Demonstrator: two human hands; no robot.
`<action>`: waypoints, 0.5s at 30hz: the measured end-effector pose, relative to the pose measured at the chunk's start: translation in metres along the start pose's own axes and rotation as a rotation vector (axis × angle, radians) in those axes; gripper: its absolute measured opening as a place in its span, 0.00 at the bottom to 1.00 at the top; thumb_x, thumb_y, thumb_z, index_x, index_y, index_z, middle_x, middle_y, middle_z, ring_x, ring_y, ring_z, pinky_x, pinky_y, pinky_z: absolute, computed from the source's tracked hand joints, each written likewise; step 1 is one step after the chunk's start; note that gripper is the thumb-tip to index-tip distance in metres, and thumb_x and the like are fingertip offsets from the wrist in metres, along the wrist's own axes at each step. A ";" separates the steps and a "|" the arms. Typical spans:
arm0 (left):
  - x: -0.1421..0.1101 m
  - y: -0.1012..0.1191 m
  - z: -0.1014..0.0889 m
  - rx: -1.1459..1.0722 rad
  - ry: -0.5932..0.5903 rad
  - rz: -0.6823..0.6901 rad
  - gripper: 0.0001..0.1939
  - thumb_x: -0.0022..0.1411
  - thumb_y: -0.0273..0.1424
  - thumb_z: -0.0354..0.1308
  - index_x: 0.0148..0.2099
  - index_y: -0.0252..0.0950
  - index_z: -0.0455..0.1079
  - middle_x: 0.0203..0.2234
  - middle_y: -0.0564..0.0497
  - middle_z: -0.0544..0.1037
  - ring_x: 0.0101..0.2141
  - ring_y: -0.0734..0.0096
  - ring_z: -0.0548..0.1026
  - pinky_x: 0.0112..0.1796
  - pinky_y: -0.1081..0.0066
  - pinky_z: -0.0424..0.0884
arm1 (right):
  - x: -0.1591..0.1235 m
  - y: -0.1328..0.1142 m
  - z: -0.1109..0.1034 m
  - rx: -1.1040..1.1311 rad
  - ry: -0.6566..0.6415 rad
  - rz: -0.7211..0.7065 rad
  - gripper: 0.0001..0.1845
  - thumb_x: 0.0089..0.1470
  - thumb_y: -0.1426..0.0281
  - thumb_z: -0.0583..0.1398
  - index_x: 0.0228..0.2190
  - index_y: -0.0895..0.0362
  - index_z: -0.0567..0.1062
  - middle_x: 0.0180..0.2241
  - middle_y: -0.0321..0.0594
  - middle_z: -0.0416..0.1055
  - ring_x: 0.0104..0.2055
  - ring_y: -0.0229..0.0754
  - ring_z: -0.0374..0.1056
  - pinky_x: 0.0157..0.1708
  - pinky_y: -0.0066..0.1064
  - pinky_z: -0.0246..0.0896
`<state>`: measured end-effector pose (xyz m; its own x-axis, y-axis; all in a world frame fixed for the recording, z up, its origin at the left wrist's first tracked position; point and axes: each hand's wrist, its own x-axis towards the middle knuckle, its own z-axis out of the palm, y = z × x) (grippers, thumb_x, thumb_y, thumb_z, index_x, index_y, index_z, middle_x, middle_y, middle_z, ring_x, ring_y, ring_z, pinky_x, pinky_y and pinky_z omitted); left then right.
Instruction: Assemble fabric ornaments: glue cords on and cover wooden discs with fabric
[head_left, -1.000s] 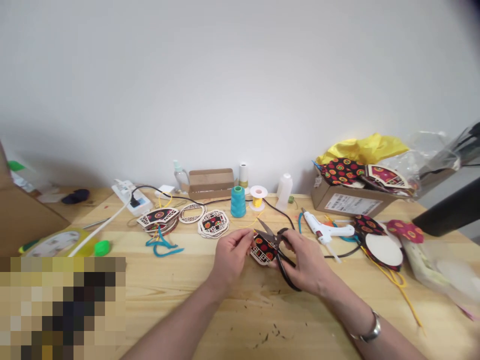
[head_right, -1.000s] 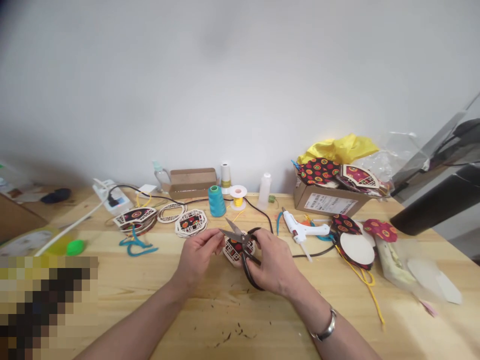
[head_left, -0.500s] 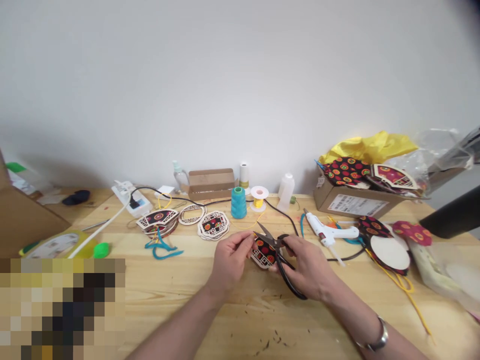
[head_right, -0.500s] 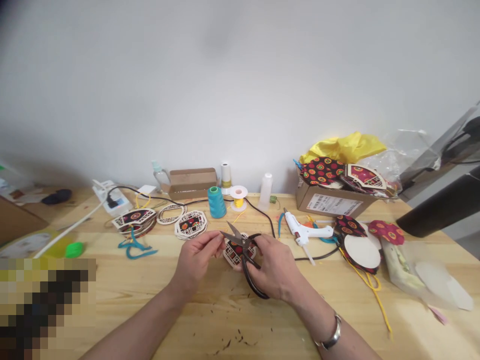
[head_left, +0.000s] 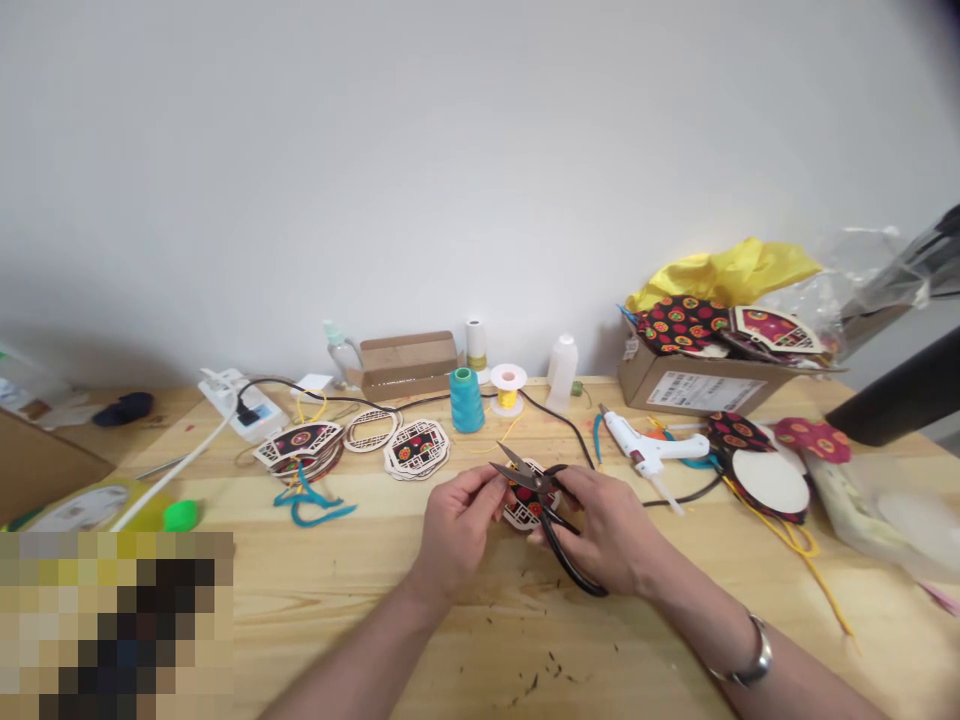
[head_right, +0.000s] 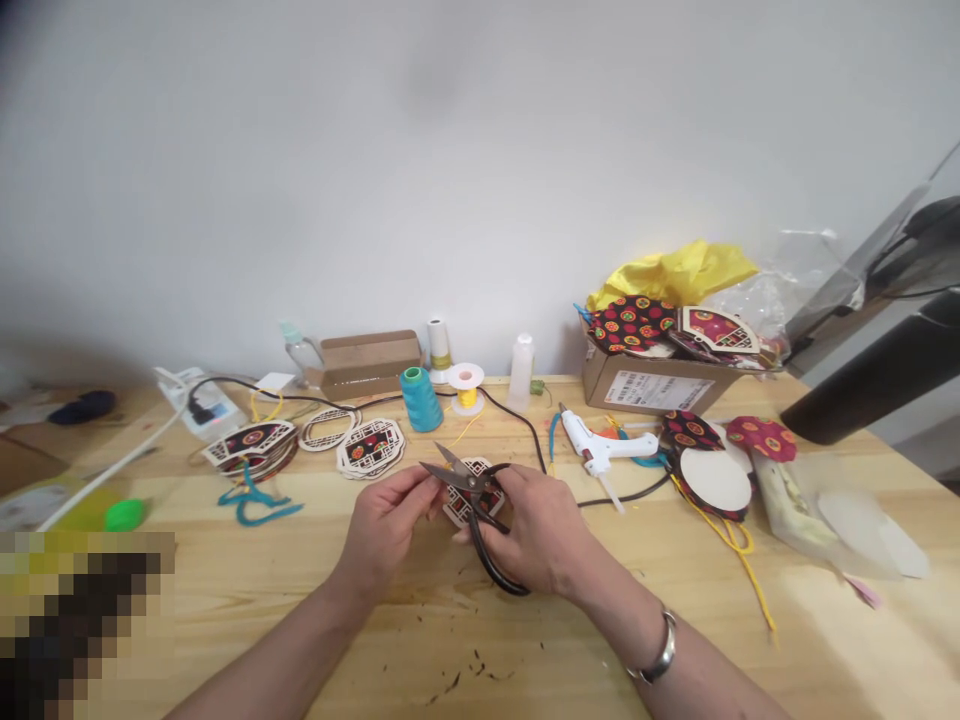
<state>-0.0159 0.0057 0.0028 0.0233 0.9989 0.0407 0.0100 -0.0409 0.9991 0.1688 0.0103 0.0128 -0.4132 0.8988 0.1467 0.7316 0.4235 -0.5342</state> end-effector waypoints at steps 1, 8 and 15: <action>0.000 0.000 0.000 -0.003 -0.001 0.000 0.12 0.58 0.36 0.57 0.28 0.34 0.73 0.19 0.54 0.70 0.24 0.74 0.64 0.27 0.75 0.61 | 0.000 0.000 0.000 -0.004 0.000 0.003 0.21 0.50 0.51 0.60 0.30 0.57 0.70 0.28 0.40 0.69 0.29 0.40 0.63 0.28 0.29 0.53; 0.000 -0.002 0.000 -0.014 0.012 -0.013 0.12 0.57 0.38 0.58 0.30 0.34 0.75 0.20 0.54 0.71 0.23 0.74 0.64 0.27 0.75 0.61 | 0.000 -0.001 0.000 0.006 0.002 0.022 0.19 0.50 0.52 0.60 0.29 0.57 0.70 0.27 0.39 0.69 0.27 0.40 0.63 0.27 0.29 0.53; 0.000 -0.001 0.000 -0.034 0.016 -0.007 0.12 0.57 0.38 0.58 0.30 0.34 0.75 0.20 0.54 0.72 0.23 0.75 0.64 0.27 0.75 0.61 | 0.000 -0.003 -0.001 0.001 -0.017 0.042 0.17 0.50 0.55 0.60 0.27 0.56 0.69 0.25 0.37 0.68 0.25 0.38 0.61 0.26 0.28 0.51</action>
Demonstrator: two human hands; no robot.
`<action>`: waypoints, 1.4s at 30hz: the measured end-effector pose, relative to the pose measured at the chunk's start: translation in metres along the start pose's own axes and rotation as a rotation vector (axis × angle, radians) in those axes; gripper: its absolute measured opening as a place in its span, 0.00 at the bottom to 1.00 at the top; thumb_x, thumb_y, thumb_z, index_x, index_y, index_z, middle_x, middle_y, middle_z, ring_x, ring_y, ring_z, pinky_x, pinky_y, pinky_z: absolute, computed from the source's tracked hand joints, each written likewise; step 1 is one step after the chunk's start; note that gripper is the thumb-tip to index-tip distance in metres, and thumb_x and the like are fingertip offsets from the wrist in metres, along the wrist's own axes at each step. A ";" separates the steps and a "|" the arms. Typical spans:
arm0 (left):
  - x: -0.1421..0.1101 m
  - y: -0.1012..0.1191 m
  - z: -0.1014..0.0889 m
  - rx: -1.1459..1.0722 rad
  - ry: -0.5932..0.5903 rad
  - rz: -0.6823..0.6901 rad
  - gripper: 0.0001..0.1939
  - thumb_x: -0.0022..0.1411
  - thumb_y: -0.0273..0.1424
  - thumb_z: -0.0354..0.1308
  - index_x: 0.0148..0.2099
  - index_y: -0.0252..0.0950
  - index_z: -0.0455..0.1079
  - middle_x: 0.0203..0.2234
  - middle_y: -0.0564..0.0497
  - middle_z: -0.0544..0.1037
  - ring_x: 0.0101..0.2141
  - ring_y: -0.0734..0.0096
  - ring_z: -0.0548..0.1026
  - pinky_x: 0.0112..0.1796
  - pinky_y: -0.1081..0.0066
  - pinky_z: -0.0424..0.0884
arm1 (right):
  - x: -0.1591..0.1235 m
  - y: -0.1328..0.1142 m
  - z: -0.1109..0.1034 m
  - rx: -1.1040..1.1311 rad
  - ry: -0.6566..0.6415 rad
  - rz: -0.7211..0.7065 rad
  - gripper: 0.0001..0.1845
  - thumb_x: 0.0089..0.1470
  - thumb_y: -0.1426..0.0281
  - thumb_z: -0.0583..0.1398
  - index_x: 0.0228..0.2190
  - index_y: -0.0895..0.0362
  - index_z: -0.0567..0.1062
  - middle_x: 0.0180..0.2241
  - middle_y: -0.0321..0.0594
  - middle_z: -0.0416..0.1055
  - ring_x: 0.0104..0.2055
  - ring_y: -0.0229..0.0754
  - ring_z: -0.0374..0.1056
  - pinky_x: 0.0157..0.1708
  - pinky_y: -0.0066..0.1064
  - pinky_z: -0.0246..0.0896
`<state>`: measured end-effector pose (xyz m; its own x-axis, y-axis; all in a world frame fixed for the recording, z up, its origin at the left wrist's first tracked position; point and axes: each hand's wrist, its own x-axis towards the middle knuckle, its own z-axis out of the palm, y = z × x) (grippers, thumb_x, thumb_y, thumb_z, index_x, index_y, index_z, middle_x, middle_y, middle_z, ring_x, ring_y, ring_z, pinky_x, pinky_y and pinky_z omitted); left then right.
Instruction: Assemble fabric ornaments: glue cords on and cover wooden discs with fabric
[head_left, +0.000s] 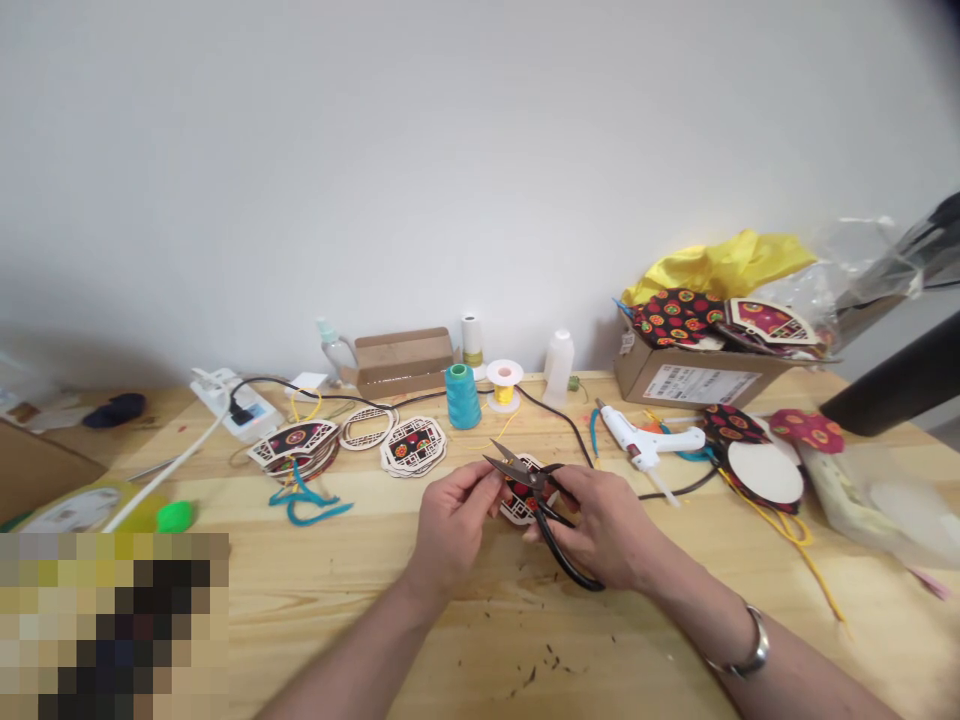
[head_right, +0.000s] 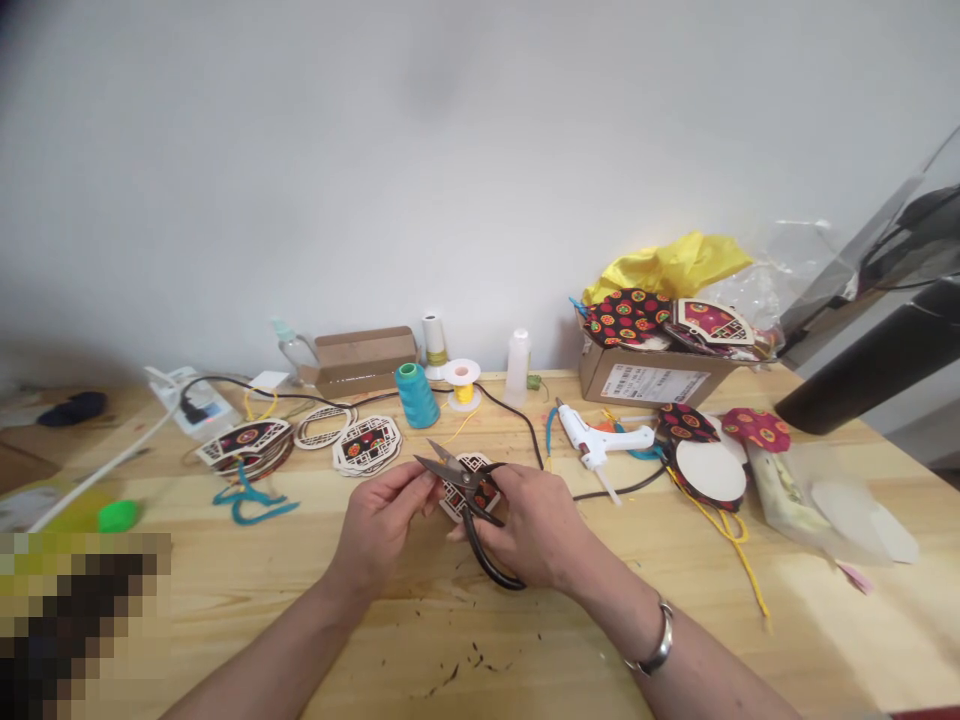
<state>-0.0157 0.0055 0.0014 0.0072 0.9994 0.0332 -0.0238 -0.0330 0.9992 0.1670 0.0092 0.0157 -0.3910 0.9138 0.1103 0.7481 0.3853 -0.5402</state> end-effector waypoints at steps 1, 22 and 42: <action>0.000 0.000 0.000 -0.002 -0.003 0.001 0.12 0.57 0.37 0.58 0.30 0.34 0.75 0.20 0.54 0.72 0.23 0.75 0.64 0.27 0.75 0.61 | 0.000 0.000 0.000 -0.002 -0.002 0.002 0.17 0.50 0.54 0.60 0.27 0.56 0.69 0.25 0.37 0.68 0.25 0.38 0.61 0.26 0.28 0.51; 0.005 -0.001 -0.001 -0.202 0.079 -0.053 0.11 0.52 0.36 0.64 0.30 0.32 0.76 0.20 0.52 0.73 0.22 0.78 0.65 0.27 0.74 0.62 | 0.001 0.010 -0.026 0.013 0.311 0.099 0.19 0.51 0.56 0.58 0.18 0.54 0.61 0.15 0.34 0.62 0.19 0.36 0.56 0.20 0.27 0.47; 0.012 -0.001 -0.003 -0.435 0.170 -0.098 0.09 0.46 0.33 0.68 0.30 0.32 0.78 0.21 0.51 0.73 0.22 0.80 0.66 0.23 0.76 0.61 | -0.097 0.071 -0.067 -0.421 -0.178 0.072 0.15 0.50 0.75 0.55 0.40 0.55 0.74 0.41 0.45 0.74 0.40 0.48 0.73 0.38 0.38 0.70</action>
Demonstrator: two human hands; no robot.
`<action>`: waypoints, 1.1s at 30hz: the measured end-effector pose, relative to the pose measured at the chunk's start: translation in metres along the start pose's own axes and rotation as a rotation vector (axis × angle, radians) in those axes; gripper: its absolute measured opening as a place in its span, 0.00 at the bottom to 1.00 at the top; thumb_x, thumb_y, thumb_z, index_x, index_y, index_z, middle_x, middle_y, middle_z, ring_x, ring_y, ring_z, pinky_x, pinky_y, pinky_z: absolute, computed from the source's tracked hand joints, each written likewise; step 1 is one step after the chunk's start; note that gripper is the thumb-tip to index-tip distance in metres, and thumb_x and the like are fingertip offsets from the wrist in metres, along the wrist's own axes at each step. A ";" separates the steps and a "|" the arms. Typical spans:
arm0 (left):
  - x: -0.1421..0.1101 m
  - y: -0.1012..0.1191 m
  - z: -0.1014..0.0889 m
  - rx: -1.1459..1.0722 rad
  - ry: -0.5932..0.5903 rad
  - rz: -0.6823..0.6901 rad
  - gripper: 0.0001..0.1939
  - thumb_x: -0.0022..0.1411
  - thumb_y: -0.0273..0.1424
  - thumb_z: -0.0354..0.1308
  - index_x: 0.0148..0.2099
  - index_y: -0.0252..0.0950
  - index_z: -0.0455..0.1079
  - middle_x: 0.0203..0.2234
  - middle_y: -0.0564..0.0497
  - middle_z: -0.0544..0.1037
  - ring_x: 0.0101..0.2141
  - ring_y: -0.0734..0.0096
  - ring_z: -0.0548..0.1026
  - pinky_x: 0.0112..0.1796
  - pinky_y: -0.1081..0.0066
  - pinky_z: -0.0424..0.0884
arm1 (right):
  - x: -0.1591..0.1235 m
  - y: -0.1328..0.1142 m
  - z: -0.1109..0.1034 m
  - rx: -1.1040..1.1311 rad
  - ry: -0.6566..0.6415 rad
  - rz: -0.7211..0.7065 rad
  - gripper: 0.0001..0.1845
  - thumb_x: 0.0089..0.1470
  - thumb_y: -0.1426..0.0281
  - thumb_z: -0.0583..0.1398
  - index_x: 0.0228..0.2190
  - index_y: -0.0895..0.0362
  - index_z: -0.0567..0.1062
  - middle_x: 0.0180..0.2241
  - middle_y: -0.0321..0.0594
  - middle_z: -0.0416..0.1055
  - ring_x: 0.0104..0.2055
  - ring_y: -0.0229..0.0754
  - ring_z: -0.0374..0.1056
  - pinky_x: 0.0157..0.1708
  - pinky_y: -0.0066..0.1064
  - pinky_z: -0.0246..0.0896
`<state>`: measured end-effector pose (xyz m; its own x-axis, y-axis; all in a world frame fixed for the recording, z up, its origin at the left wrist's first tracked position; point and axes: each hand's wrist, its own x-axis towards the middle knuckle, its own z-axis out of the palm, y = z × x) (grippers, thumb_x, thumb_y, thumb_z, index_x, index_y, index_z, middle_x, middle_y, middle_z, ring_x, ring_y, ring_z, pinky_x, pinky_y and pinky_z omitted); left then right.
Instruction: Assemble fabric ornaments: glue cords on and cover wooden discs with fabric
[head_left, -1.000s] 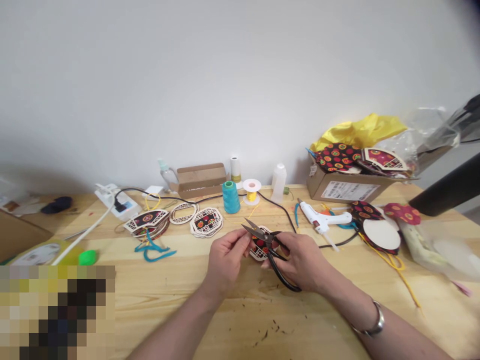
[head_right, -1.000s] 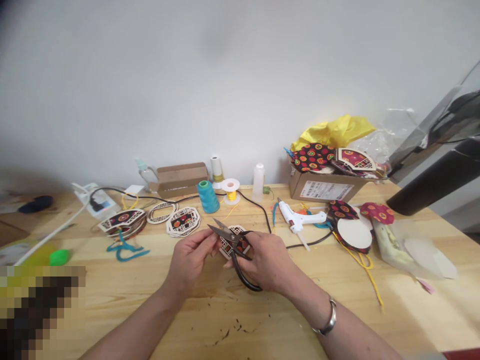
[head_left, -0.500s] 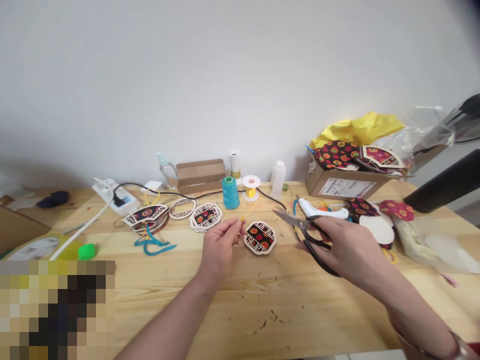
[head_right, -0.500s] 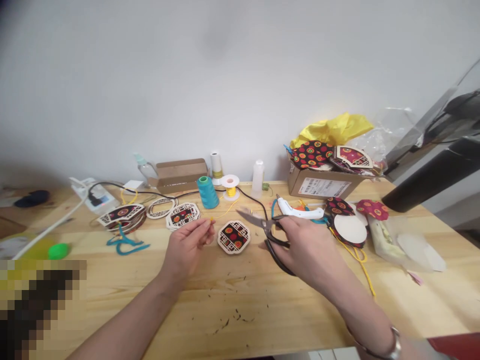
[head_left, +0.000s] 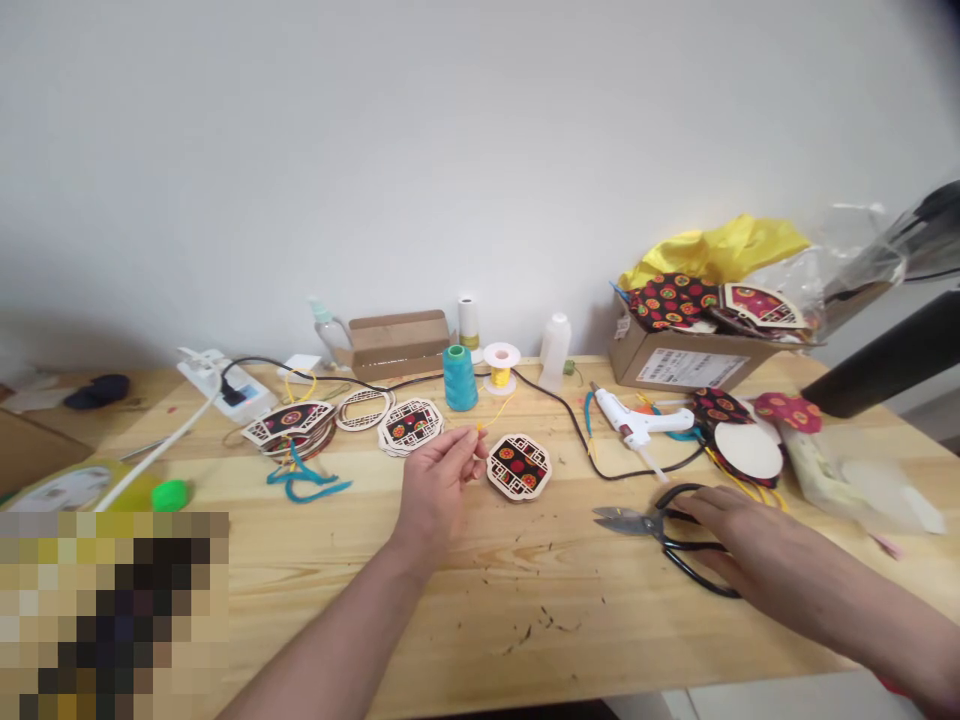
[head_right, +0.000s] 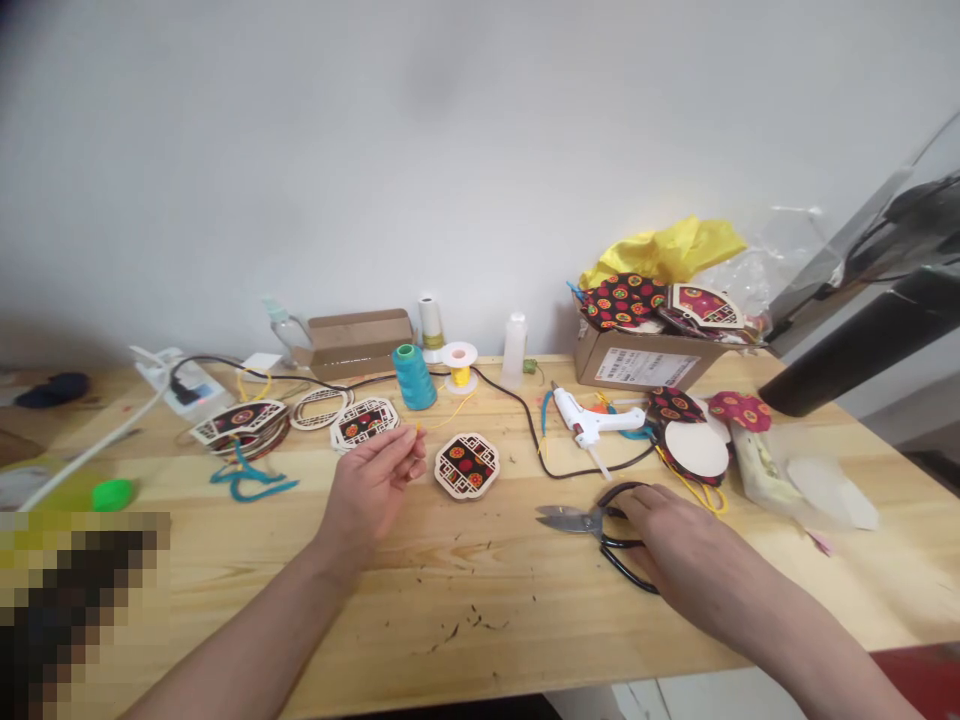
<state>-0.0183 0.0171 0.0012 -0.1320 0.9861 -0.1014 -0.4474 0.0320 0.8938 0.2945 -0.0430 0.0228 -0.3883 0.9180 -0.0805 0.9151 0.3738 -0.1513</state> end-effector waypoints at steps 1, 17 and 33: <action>0.000 0.000 0.000 0.000 0.003 -0.001 0.09 0.46 0.33 0.68 0.29 0.32 0.78 0.21 0.51 0.73 0.21 0.80 0.66 0.23 0.76 0.61 | 0.004 -0.006 -0.003 -0.043 0.040 -0.008 0.14 0.51 0.74 0.55 0.40 0.56 0.75 0.40 0.47 0.74 0.40 0.50 0.72 0.38 0.40 0.70; 0.004 -0.003 -0.003 0.084 0.087 0.025 0.11 0.46 0.35 0.68 0.28 0.31 0.77 0.22 0.50 0.75 0.27 0.76 0.69 0.26 0.77 0.63 | 0.113 -0.113 0.033 0.305 0.285 -0.092 0.45 0.43 0.57 0.67 0.57 0.64 0.60 0.53 0.57 0.65 0.55 0.58 0.59 0.54 0.51 0.58; 0.008 -0.009 -0.002 0.107 0.019 -0.020 0.09 0.48 0.32 0.65 0.25 0.30 0.75 0.20 0.51 0.74 0.18 0.85 0.59 0.22 0.77 0.54 | 0.115 -0.111 0.047 0.283 0.327 -0.083 0.46 0.44 0.59 0.64 0.59 0.65 0.56 0.50 0.57 0.66 0.53 0.58 0.60 0.53 0.51 0.58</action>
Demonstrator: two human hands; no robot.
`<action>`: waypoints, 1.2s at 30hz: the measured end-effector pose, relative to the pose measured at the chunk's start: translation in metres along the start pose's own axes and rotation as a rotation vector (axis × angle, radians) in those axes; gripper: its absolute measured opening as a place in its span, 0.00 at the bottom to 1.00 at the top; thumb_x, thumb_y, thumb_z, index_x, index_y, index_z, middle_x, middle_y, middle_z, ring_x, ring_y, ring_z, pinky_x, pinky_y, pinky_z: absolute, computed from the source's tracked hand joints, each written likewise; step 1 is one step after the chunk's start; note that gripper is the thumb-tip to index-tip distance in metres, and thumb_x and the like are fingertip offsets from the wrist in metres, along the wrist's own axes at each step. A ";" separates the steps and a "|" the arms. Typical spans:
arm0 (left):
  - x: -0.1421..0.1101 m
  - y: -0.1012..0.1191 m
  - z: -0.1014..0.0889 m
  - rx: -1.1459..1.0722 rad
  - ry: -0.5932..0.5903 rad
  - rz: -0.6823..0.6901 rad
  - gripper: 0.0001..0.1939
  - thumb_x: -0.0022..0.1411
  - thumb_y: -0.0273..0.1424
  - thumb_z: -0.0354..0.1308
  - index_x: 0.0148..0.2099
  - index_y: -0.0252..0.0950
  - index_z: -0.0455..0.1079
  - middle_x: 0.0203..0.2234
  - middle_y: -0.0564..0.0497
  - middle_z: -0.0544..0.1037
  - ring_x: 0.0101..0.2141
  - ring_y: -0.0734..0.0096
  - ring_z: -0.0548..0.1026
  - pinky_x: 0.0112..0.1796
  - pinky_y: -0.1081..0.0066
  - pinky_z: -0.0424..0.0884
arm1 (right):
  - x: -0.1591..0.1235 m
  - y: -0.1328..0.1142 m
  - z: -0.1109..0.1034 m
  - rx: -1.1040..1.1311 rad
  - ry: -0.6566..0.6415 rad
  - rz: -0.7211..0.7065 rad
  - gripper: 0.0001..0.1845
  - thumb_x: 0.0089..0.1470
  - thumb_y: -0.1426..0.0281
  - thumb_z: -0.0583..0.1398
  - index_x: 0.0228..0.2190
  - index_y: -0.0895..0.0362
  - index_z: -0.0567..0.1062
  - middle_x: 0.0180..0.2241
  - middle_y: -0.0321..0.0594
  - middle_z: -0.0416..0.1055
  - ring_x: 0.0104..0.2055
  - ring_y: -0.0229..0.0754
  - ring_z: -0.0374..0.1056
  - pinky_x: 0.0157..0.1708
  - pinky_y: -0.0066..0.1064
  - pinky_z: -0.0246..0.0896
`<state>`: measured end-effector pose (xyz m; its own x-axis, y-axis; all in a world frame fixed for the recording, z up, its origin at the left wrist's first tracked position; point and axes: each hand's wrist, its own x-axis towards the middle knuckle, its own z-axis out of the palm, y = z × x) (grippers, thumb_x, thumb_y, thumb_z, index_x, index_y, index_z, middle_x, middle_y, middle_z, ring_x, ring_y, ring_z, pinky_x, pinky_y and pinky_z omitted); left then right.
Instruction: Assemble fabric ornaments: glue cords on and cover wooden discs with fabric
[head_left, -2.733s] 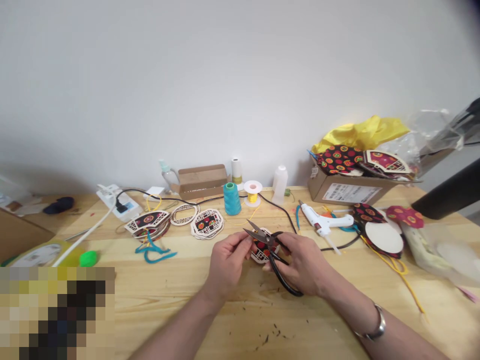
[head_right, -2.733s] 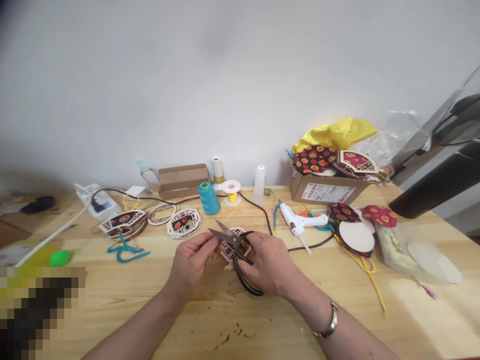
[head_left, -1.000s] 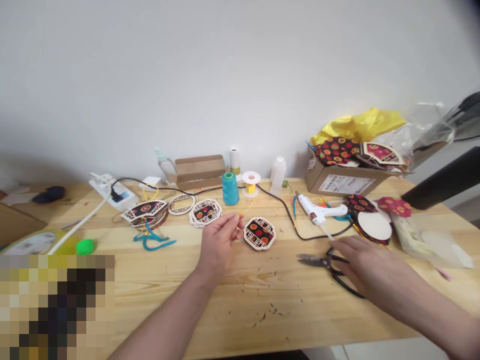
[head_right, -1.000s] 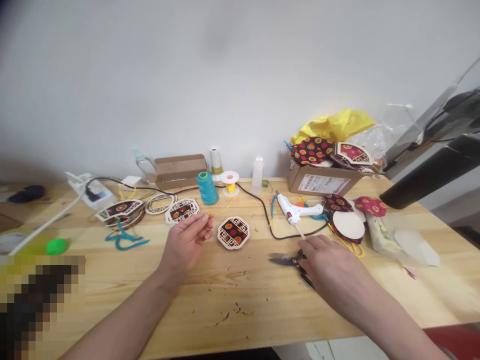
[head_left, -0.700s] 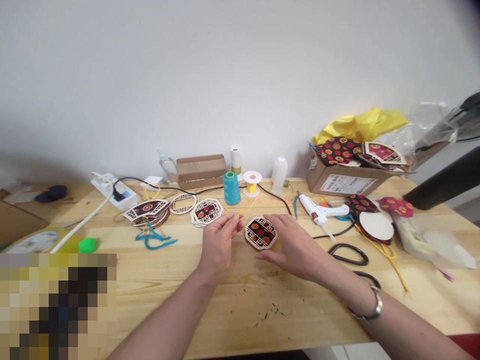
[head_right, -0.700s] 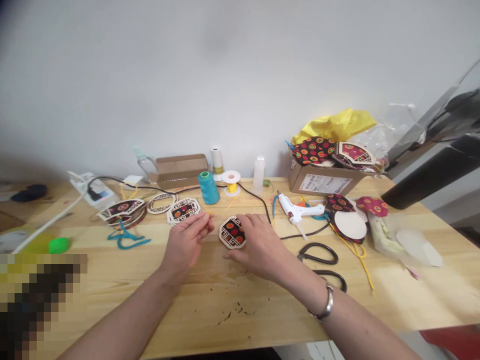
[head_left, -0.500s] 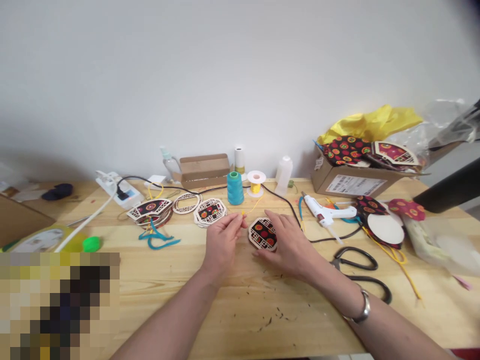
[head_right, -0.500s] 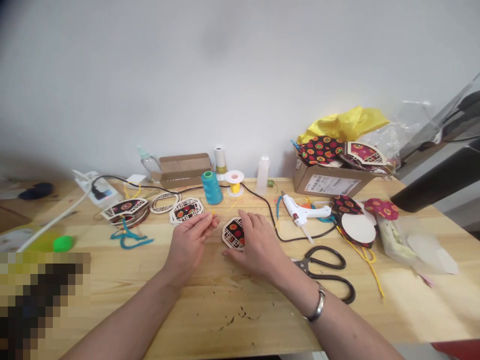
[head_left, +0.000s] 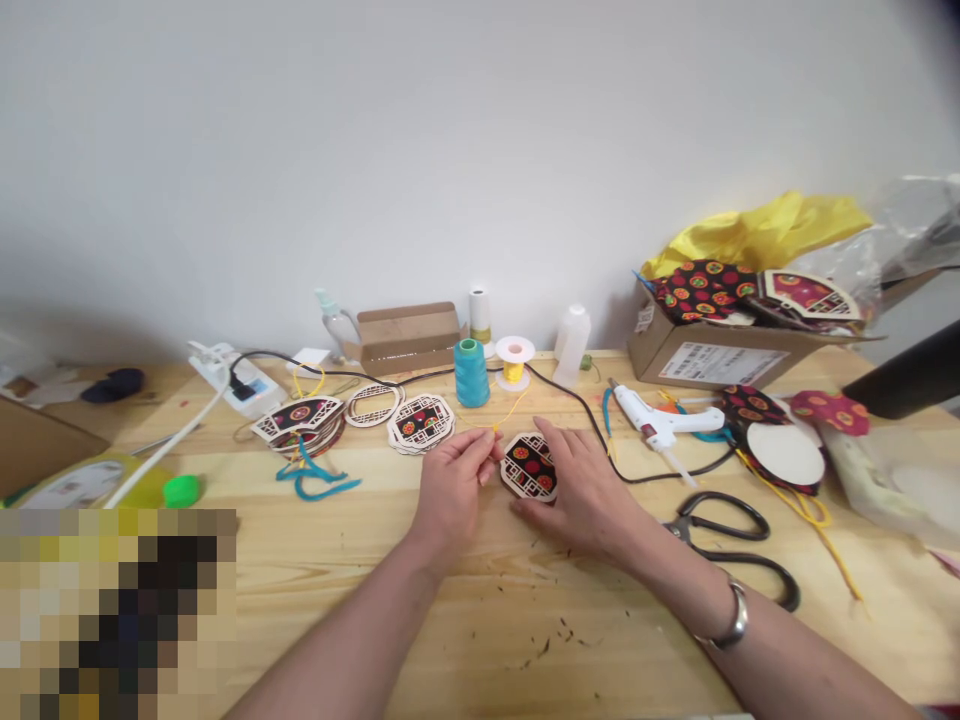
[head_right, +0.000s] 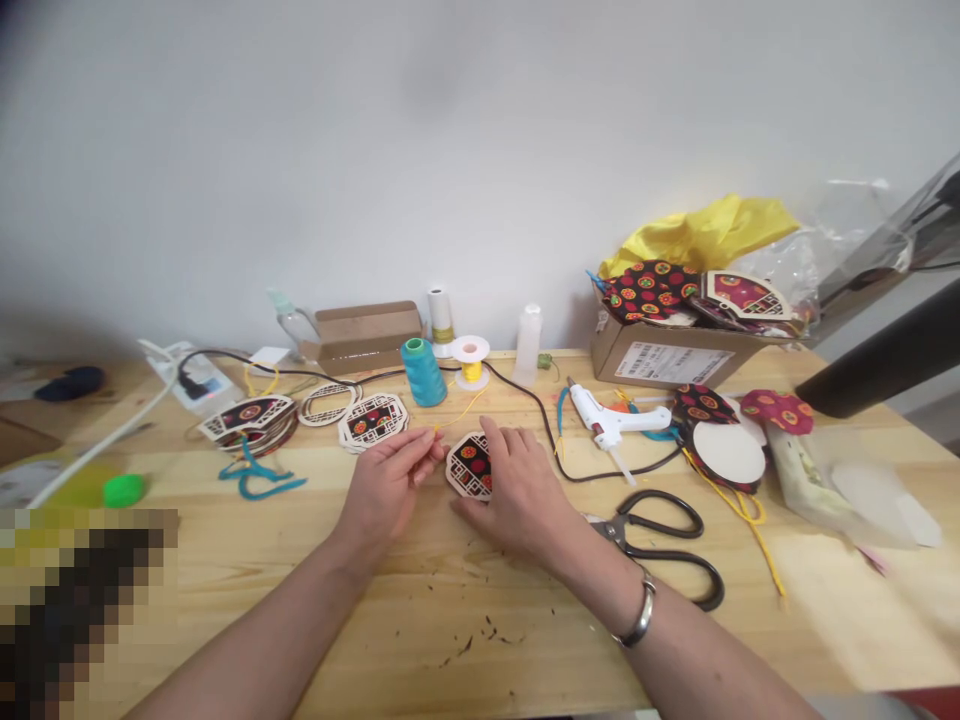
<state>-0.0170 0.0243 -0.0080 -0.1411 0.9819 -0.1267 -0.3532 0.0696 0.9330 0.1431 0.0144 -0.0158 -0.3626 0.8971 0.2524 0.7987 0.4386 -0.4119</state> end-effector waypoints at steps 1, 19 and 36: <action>0.000 0.000 0.000 0.001 -0.002 0.000 0.09 0.48 0.32 0.64 0.25 0.30 0.75 0.20 0.51 0.74 0.18 0.85 0.59 0.22 0.77 0.54 | 0.000 0.000 0.001 0.002 0.004 -0.003 0.46 0.44 0.59 0.64 0.59 0.64 0.56 0.50 0.56 0.66 0.53 0.58 0.60 0.52 0.51 0.58; 0.000 0.002 -0.003 -0.049 0.014 0.006 0.08 0.48 0.32 0.65 0.27 0.31 0.76 0.19 0.52 0.73 0.19 0.81 0.61 0.25 0.74 0.57 | 0.001 0.006 -0.004 0.141 -0.025 0.046 0.47 0.43 0.65 0.63 0.61 0.63 0.52 0.51 0.57 0.65 0.53 0.58 0.61 0.51 0.52 0.59; -0.001 0.001 -0.006 -0.059 0.025 -0.011 0.11 0.48 0.35 0.66 0.30 0.31 0.78 0.19 0.51 0.74 0.20 0.80 0.62 0.27 0.73 0.61 | 0.010 0.018 -0.033 1.365 -0.271 0.245 0.32 0.56 0.49 0.47 0.54 0.55 0.65 0.53 0.52 0.69 0.53 0.52 0.68 0.46 0.46 0.65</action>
<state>-0.0230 0.0228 -0.0086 -0.1598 0.9763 -0.1460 -0.4087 0.0692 0.9100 0.1700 0.0292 0.0080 -0.4890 0.8704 -0.0574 -0.1756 -0.1627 -0.9709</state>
